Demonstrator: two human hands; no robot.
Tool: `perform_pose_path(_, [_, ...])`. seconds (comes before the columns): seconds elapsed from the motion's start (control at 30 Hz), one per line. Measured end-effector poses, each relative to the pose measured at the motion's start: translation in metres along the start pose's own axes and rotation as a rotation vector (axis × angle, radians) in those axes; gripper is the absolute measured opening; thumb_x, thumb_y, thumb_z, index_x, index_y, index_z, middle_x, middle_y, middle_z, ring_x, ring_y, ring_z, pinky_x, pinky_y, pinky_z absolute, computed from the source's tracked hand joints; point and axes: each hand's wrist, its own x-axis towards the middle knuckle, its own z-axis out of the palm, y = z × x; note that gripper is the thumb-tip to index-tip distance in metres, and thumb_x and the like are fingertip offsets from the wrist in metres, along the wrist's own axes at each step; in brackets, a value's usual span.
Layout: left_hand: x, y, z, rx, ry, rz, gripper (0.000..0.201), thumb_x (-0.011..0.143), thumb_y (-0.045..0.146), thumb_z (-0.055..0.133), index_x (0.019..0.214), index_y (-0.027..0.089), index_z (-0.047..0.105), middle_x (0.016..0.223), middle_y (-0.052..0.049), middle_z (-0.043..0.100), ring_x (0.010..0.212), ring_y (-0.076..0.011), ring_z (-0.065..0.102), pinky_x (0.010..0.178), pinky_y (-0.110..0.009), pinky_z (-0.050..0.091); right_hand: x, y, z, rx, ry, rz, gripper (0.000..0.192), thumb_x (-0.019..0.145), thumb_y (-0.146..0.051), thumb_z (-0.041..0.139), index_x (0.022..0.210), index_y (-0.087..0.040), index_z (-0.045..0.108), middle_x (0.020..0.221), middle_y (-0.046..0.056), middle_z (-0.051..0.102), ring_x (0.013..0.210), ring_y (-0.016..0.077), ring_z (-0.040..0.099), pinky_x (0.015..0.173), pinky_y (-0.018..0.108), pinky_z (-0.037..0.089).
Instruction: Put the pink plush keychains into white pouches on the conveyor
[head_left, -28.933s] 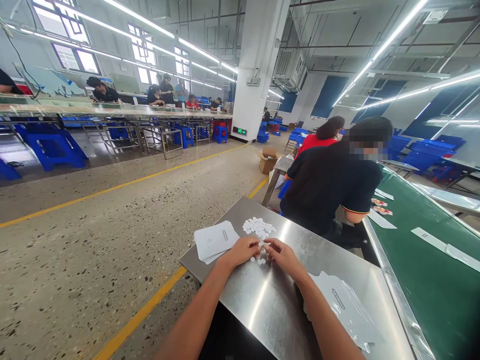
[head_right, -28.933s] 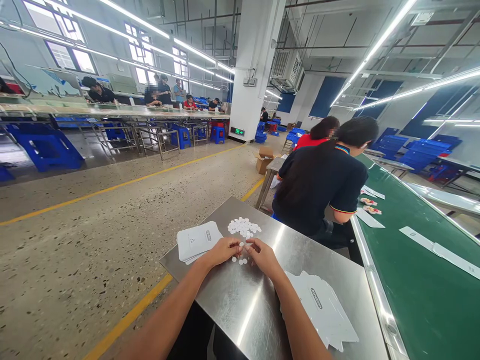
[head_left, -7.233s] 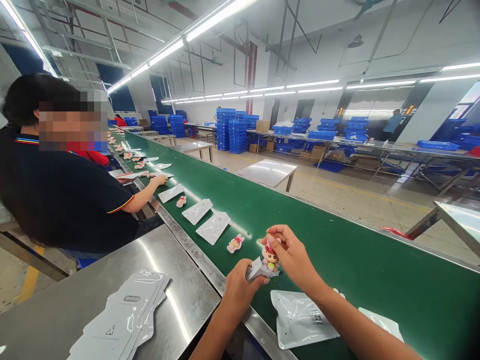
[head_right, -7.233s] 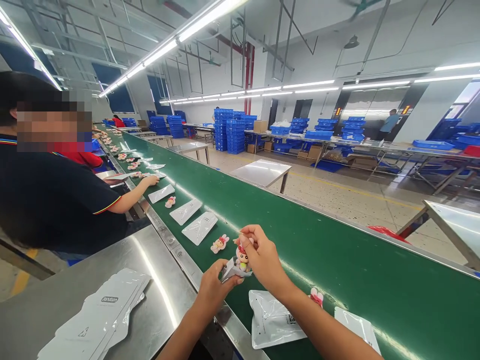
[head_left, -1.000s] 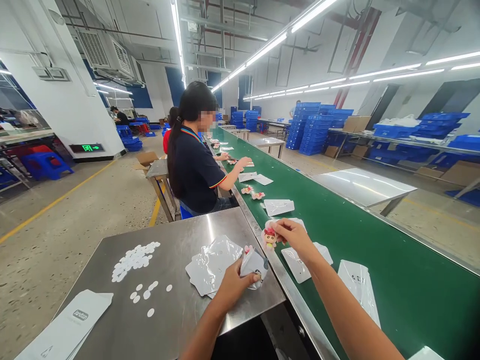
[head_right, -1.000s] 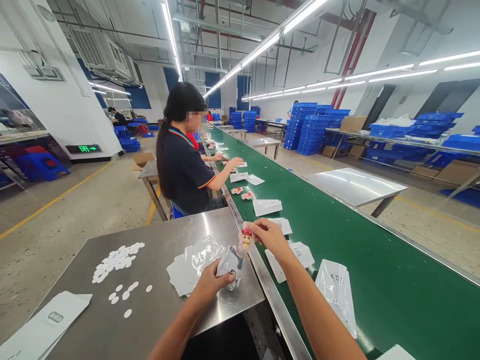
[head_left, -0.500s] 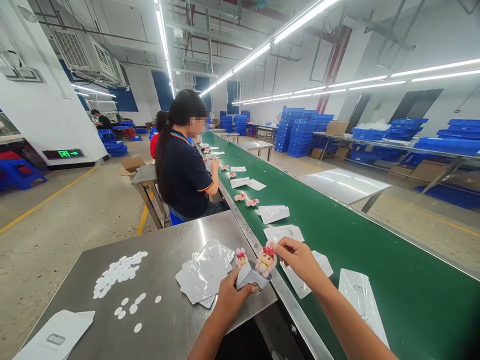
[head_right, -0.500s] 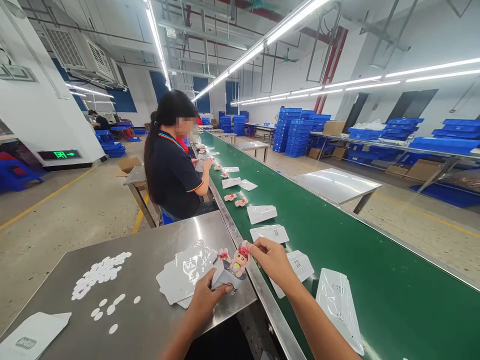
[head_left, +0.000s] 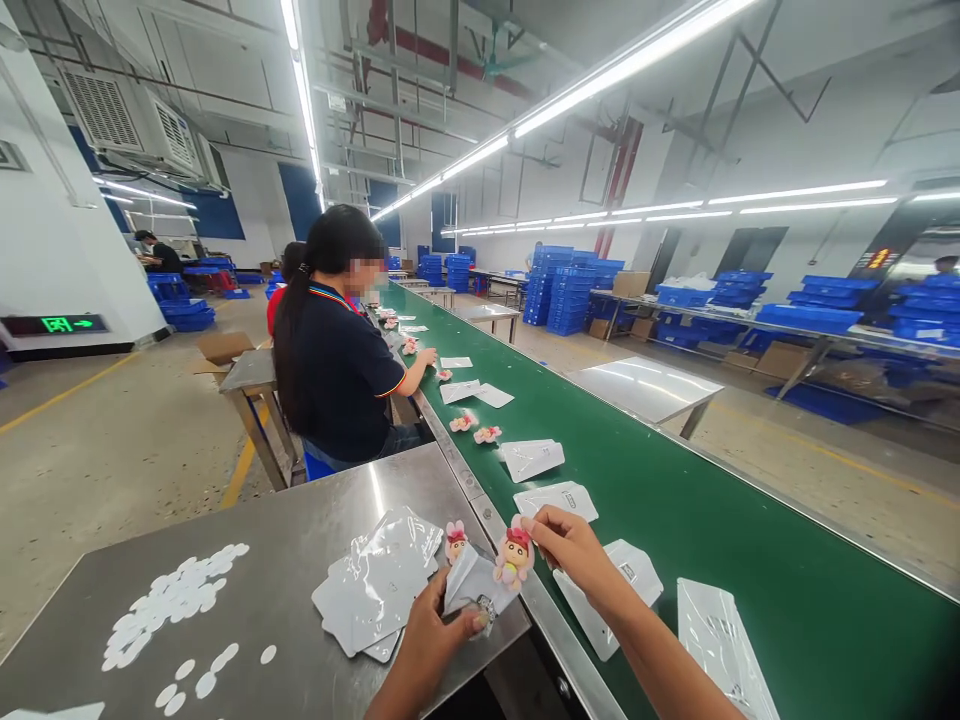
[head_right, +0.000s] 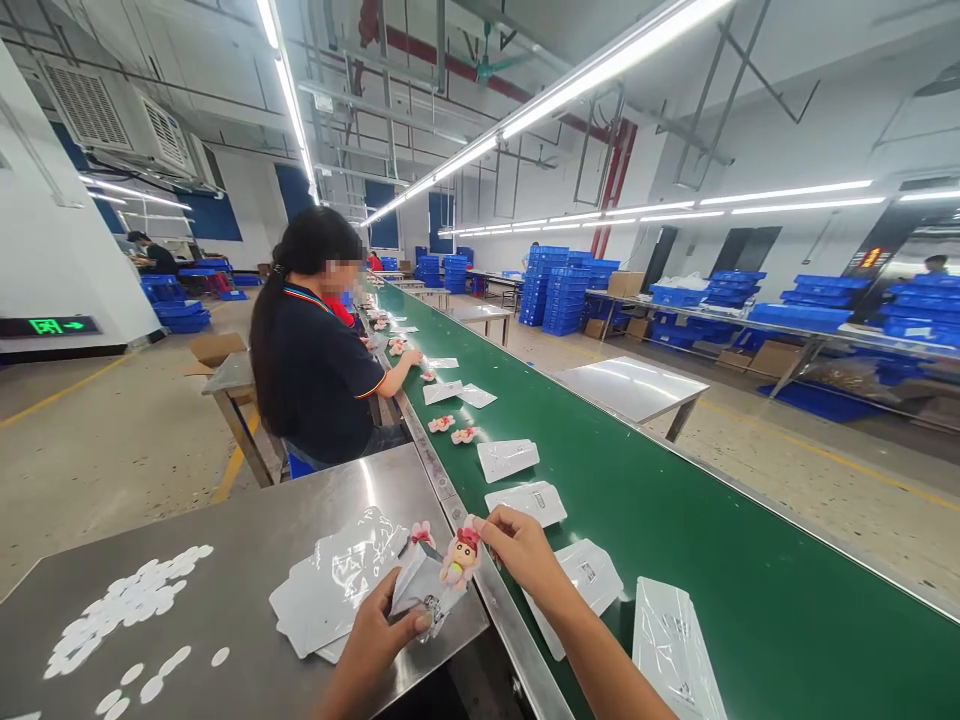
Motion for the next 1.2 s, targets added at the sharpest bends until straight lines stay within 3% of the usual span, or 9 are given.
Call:
perform_pose_path(0.17, [0.000, 0.009, 0.008, -0.076, -0.104, -0.051, 0.059, 0.058, 0.034, 0.075, 0.112, 0.015, 0.057, 0.099, -0.007, 0.065, 0.092, -0.0244, 0.056, 0.083, -0.031, 0.042, -0.003, 0.000, 0.003, 0.070, 0.003, 0.016, 0.038, 0.076, -0.052, 0.058, 0.061, -0.018, 0.048, 0.049, -0.006, 0.041, 0.046, 0.0081, 0.037, 0.045, 0.021, 0.027])
perform_pose_path(0.37, [0.004, 0.013, 0.012, -0.159, -0.281, -0.066, 0.034, 0.070, 0.043, 0.066, 0.086, 0.013, 0.066, 0.083, -0.005, 0.065, 0.078, -0.0208, 0.056, 0.073, -0.029, 0.042, -0.007, -0.015, 0.012, 0.115, -0.061, -0.076, 0.035, 0.077, -0.050, 0.058, 0.067, -0.017, 0.055, 0.058, -0.003, 0.047, 0.054, 0.0095, 0.043, 0.051, 0.022, 0.034])
perform_pose_path(0.47, [0.005, 0.012, 0.007, -0.134, -0.237, -0.060, 0.035, 0.074, 0.048, 0.060, 0.073, 0.013, 0.065, 0.069, -0.003, 0.062, 0.069, -0.0177, 0.053, 0.067, -0.027, 0.040, -0.008, -0.022, 0.009, 0.133, 0.062, -0.117, 0.032, 0.077, -0.048, 0.060, 0.069, -0.018, 0.058, 0.059, -0.002, 0.050, 0.055, 0.0101, 0.044, 0.052, 0.023, 0.036])
perform_pose_path(0.57, [0.004, 0.009, 0.003, -0.135, -0.182, -0.062, 0.032, 0.075, 0.044, 0.061, 0.073, 0.013, 0.065, 0.068, -0.003, 0.061, 0.067, -0.0165, 0.053, 0.066, -0.026, 0.040, -0.008, -0.028, 0.006, 0.166, 0.181, -0.150, 0.028, 0.077, -0.046, 0.061, 0.070, -0.019, 0.059, 0.063, -0.001, 0.052, 0.057, 0.0108, 0.046, 0.054, 0.024, 0.039])
perform_pose_path(0.77, [-0.003, 0.017, 0.008, -0.135, -0.083, -0.008, 0.036, 0.068, 0.034, 0.069, 0.099, 0.017, 0.064, 0.093, -0.004, 0.066, 0.086, -0.0210, 0.056, 0.078, -0.028, 0.042, -0.015, -0.030, 0.014, 0.204, 0.131, -0.131, 0.025, 0.078, -0.042, 0.061, 0.070, -0.019, 0.060, 0.064, 0.000, 0.052, 0.058, 0.0113, 0.045, 0.054, 0.023, 0.039])
perform_pose_path(0.87, [-0.005, 0.018, 0.010, -0.122, -0.070, 0.011, 0.039, 0.066, 0.033, 0.071, 0.102, 0.018, 0.064, 0.097, -0.004, 0.067, 0.091, -0.0222, 0.056, 0.082, -0.028, 0.042, -0.017, -0.028, 0.019, 0.198, 0.122, -0.127, 0.025, 0.080, -0.042, 0.059, 0.072, -0.018, 0.060, 0.062, -0.001, 0.051, 0.058, 0.0115, 0.046, 0.054, 0.023, 0.040])
perform_pose_path(1.03, [-0.006, 0.010, 0.016, -0.148, -0.047, 0.004, 0.041, 0.064, 0.033, 0.072, 0.101, 0.016, 0.063, 0.090, -0.003, 0.067, 0.085, -0.0223, 0.057, 0.077, -0.029, 0.044, -0.022, -0.023, 0.019, -0.199, 0.047, -0.228, 0.026, 0.084, -0.042, 0.053, 0.073, -0.020, 0.062, 0.071, 0.002, 0.058, 0.066, 0.0152, 0.053, 0.061, 0.027, 0.044])
perform_pose_path(1.1, [-0.007, 0.011, 0.020, -0.187, -0.097, -0.012, 0.045, 0.064, 0.032, 0.072, 0.105, 0.017, 0.061, 0.093, -0.004, 0.066, 0.087, -0.0234, 0.057, 0.077, -0.031, 0.044, -0.027, -0.022, 0.015, -0.420, -0.018, -0.353, 0.023, 0.086, -0.039, 0.051, 0.077, -0.023, 0.066, 0.096, 0.006, 0.062, 0.091, 0.0214, 0.056, 0.078, 0.033, 0.046])
perform_pose_path(1.2, [-0.009, 0.019, 0.029, -0.218, -0.199, -0.011, 0.044, 0.066, 0.030, 0.070, 0.107, 0.020, 0.060, 0.098, -0.003, 0.066, 0.090, -0.0251, 0.057, 0.079, -0.032, 0.044, -0.037, -0.021, 0.004, -0.653, -0.223, -0.447, 0.026, 0.090, -0.034, 0.044, 0.087, -0.030, 0.069, 0.130, 0.000, 0.050, 0.125, 0.0267, 0.037, 0.100, 0.044, 0.035])
